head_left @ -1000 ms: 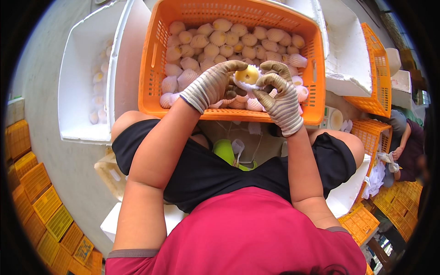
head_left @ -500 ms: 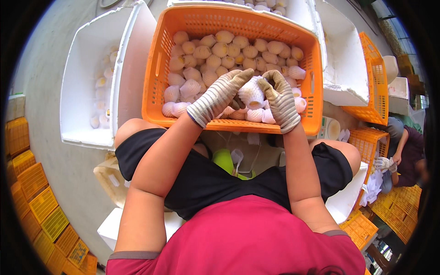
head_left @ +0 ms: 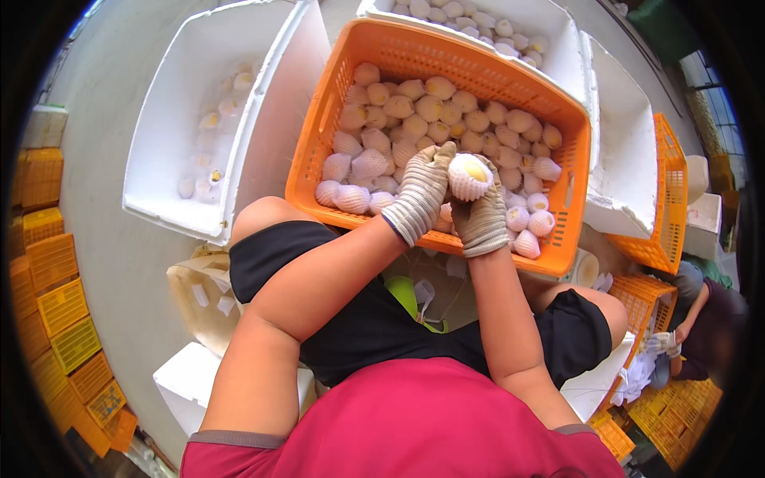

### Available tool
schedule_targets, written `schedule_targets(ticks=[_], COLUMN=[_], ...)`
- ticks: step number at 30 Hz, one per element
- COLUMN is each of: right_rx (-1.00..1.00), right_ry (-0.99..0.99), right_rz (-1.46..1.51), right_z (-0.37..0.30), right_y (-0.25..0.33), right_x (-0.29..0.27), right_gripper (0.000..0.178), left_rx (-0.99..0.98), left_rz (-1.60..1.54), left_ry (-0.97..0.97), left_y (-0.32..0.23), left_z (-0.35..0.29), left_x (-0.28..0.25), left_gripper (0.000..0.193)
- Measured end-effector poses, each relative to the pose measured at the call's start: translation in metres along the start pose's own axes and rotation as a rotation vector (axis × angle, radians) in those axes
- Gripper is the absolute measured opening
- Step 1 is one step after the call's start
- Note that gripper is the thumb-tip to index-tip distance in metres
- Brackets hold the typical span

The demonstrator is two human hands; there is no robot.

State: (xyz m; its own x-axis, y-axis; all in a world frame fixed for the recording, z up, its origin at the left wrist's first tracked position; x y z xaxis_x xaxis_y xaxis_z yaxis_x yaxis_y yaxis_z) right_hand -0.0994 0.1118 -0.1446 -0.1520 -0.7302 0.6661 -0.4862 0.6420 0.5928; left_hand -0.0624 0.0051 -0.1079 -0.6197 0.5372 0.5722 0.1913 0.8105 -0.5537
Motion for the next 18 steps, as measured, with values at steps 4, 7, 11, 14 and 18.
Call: schedule_targets(ticks=[4, 7, 11, 14, 18], right_rx=[-0.007, -0.192, -0.477, -0.423, -0.406], right_ry=[0.01, 0.053, 0.304, 0.51, 0.504], right_rz=[-0.024, -0.244, -0.502, -0.537, -0.961], right_z=[-0.006, -0.015, -0.031, -0.052, -0.02], right_y=[0.008, 0.028, 0.052, 0.042, 0.019], right_x=[0.043, 0.078, 0.128, 0.166, 0.188], right_gripper=[0.017, 0.017, 0.037, 0.055, 0.066], left_rx=[0.003, -0.018, -0.059, -0.104, 0.04], left_rz=[0.001, -0.185, -0.276, -0.394, -0.333], left_ry=[-0.014, 0.069, 0.177, 0.097, 0.108], left_y=[-0.013, -0.023, -0.036, -0.041, -0.031], left_z=[0.01, 0.018, 0.016, 0.01, 0.034], left_x=[-0.005, -0.003, 0.006, 0.006, -0.003], left_gripper=[0.019, 0.02, 0.024, 0.03, 0.037])
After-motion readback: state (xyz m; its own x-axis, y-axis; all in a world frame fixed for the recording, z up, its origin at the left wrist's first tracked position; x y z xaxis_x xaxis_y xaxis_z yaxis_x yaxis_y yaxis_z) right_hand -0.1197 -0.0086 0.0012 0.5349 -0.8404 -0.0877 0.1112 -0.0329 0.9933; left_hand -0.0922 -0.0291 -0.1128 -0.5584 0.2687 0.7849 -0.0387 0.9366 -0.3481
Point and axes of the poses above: each hand's wrist, its own z-axis towards the middle knuckle, its own x-axis out of the palm, y = z × x, the point moved 10 cm from there along z, towards the middle knuckle
